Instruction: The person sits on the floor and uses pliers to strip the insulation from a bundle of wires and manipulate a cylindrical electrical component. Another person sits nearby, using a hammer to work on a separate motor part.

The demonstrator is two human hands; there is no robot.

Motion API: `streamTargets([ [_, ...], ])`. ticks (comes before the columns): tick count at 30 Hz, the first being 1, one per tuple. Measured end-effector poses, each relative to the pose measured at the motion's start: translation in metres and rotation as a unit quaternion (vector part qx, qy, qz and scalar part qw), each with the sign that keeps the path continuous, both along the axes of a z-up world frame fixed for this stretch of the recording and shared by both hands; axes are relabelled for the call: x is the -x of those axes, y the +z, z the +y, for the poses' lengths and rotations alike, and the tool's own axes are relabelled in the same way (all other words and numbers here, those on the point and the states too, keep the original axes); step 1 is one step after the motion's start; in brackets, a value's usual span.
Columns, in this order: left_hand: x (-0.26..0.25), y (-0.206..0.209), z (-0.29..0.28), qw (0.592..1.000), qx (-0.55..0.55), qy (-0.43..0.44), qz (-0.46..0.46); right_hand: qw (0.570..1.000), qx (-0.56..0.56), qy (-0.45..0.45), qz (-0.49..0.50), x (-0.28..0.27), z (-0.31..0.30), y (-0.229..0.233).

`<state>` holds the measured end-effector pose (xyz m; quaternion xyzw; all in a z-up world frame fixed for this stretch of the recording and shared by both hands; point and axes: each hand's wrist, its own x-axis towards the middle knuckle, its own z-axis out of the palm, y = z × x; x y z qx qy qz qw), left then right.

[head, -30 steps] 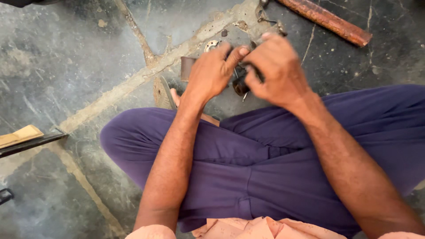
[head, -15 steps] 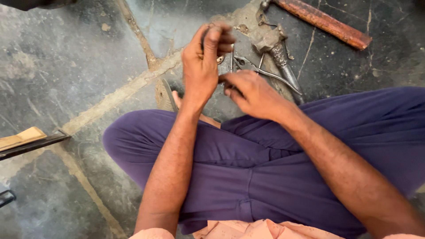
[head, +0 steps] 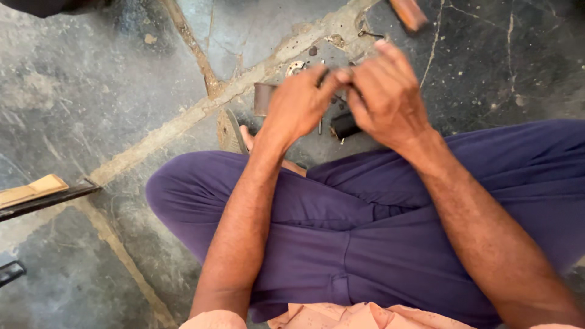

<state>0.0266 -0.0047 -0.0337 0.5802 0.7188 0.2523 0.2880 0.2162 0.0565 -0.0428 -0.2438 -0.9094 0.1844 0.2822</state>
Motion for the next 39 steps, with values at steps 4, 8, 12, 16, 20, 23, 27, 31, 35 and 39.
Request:
streamTargets([
  [4,0.005,0.024,-0.005,0.987,0.09,-0.115,-0.069,0.997,0.06,0.001,0.058,-0.011,0.006,0.006],
  [8,0.016,0.036,-0.011,0.979,0.015,-0.106,-0.174,0.962,0.265,0.048,0.054,0.003,0.006,0.004],
  [12,0.006,0.025,-0.012,0.976,-0.169,0.05,-0.131,0.943,0.316,0.102,-0.027,0.023,-0.018,-0.006],
  [16,0.008,0.011,-0.006,0.929,-0.236,0.156,-0.24,0.942,0.285,0.174,-0.026,0.028,-0.038,-0.012],
  [20,0.02,0.001,-0.007,0.728,-0.125,0.181,-0.649,0.938,0.275,0.189,-0.095,0.024,-0.034,-0.013],
  [23,0.023,0.0,-0.005,0.944,-0.088,0.206,-0.242,0.947,0.257,0.155,-0.114,0.019,-0.023,-0.009],
  [27,0.007,0.006,0.0,0.996,-0.061,0.025,0.063,0.984,0.156,0.082,-0.016,0.006,-0.003,0.006],
  [31,-0.004,0.018,-0.002,0.984,0.117,-0.101,-0.085,0.99,0.126,0.012,0.053,-0.013,0.007,0.013],
  [35,0.005,0.032,-0.008,0.968,0.073,-0.146,-0.189,0.938,0.329,0.064,0.091,-0.017,0.017,0.01],
  [39,0.006,0.038,-0.011,0.979,-0.045,-0.025,-0.198,0.873,0.466,0.111,0.095,0.005,0.005,-0.002],
])
